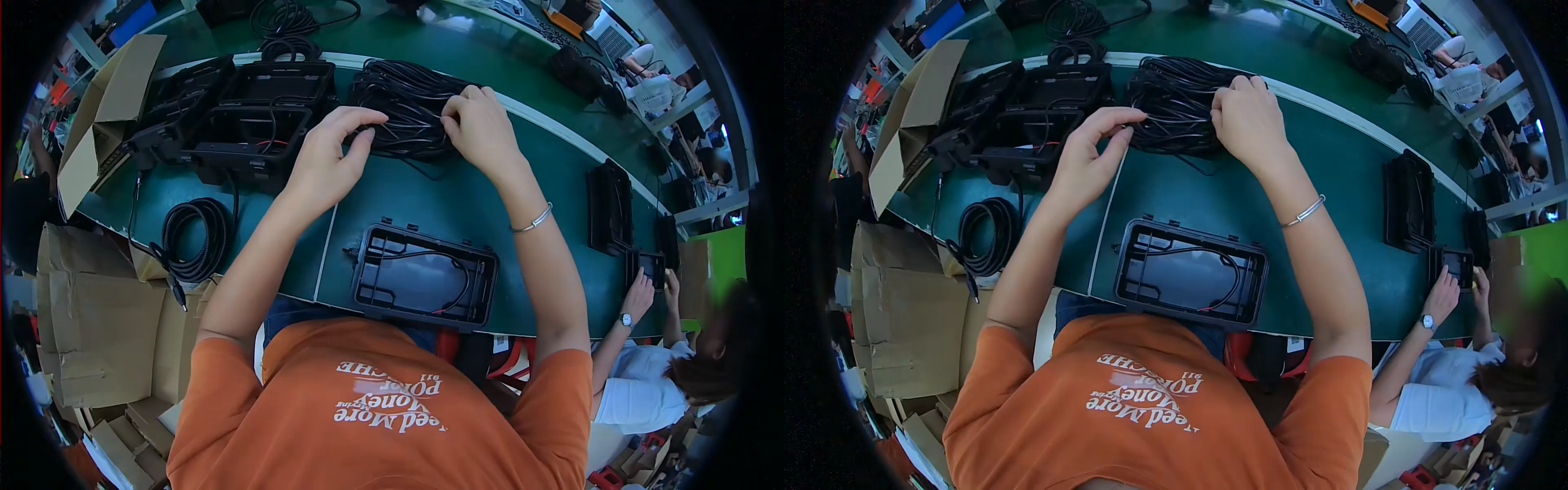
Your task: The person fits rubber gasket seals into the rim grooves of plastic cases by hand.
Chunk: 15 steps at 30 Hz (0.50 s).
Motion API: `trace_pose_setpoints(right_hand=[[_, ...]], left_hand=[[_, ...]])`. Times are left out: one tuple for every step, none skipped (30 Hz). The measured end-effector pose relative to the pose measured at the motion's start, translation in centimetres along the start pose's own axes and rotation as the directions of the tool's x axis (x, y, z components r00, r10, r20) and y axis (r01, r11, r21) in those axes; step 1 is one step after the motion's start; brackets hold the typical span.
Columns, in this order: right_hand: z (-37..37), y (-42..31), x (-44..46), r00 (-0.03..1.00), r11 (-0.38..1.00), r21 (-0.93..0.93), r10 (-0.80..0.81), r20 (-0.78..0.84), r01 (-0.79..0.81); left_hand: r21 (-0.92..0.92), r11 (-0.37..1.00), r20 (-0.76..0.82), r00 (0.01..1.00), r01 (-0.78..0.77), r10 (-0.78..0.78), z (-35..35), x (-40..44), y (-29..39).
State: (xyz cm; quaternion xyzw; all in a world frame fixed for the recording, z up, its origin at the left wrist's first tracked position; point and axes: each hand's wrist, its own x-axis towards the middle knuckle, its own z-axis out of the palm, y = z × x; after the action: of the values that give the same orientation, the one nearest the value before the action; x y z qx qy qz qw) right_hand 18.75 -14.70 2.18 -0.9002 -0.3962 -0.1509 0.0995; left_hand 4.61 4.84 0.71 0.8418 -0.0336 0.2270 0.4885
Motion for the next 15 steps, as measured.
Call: trace_pose_setpoints(right_hand=[[-0.6,-0.3,-0.1,1.000,1.000,-0.001,-0.002,0.003,0.002],[-1.3,-0.7,-0.3,0.997,0.987,0.159,-0.007,-0.073,0.018],[-2.3,-1.1,-0.5,0.989,0.949,0.312,0.001,-0.149,0.046],[-3.6,-1.8,-0.7,0.989,0.950,0.309,0.001,-0.148,0.045],[-4.9,-2.9,-0.9,0.995,0.822,0.570,0.059,-0.078,-0.004],[-6.0,-3.7,-1.0,0.995,0.623,0.779,0.096,0.008,-0.066],[-6.6,-4.3,-1.0,0.995,0.624,0.778,0.100,0.009,-0.070],[-7.2,-4.8,-1.0,0.997,0.576,0.817,0.059,-0.044,0.002],[-7.7,-5.2,-1.0,0.995,0.524,0.848,0.021,-0.100,0.074],[-7.9,-5.6,-0.8,0.990,0.536,0.841,0.066,-0.128,0.073],[-7.9,-5.4,-0.6,0.990,0.537,0.840,0.063,-0.130,0.076],[-7.7,-5.1,-0.4,0.974,0.494,0.864,0.127,-0.185,0.100],[-7.7,-4.9,-0.3,0.953,0.449,0.884,0.195,-0.234,0.125],[-7.8,-4.7,-0.3,0.939,0.422,0.898,0.241,-0.246,0.126],[-7.6,-4.3,-0.2,0.938,0.422,0.898,0.245,-0.246,0.125]], left_hand=[[-0.003,1.000,-0.002,1.000,0.002,-0.002,-0.2,0.2,0.0],[0.005,1.000,-0.025,0.999,-0.027,0.027,-0.3,0.6,-0.2],[0.013,0.998,-0.047,0.997,-0.057,0.057,-0.5,1.1,-0.2],[0.015,0.997,-0.099,0.992,-0.080,0.082,-0.4,1.5,0.0],[0.013,0.997,-0.098,0.992,-0.080,0.081,-0.2,2.1,0.5],[0.163,0.969,-0.185,0.958,-0.187,0.217,0.1,2.6,1.0],[0.318,0.908,-0.248,0.900,-0.274,0.359,0.4,3.1,1.3],[0.354,0.881,-0.212,0.891,-0.314,0.402,0.6,3.7,1.3],[0.351,0.882,-0.211,0.891,-0.315,0.402,0.6,4.2,0.8],[0.360,0.885,-0.151,0.918,-0.296,0.368,0.7,4.6,0.0],[0.371,0.886,-0.091,0.939,-0.277,0.332,0.8,5.0,-0.6],[0.260,0.935,-0.109,0.954,-0.243,0.279,0.9,5.2,-0.9],[0.260,0.934,-0.108,0.954,-0.245,0.280,0.9,5.2,-1.2],[0.255,0.953,-0.126,0.971,-0.164,0.201,0.8,5.1,-1.6],[0.249,0.965,-0.141,0.983,-0.083,0.121,0.6,5.0,-1.6]])
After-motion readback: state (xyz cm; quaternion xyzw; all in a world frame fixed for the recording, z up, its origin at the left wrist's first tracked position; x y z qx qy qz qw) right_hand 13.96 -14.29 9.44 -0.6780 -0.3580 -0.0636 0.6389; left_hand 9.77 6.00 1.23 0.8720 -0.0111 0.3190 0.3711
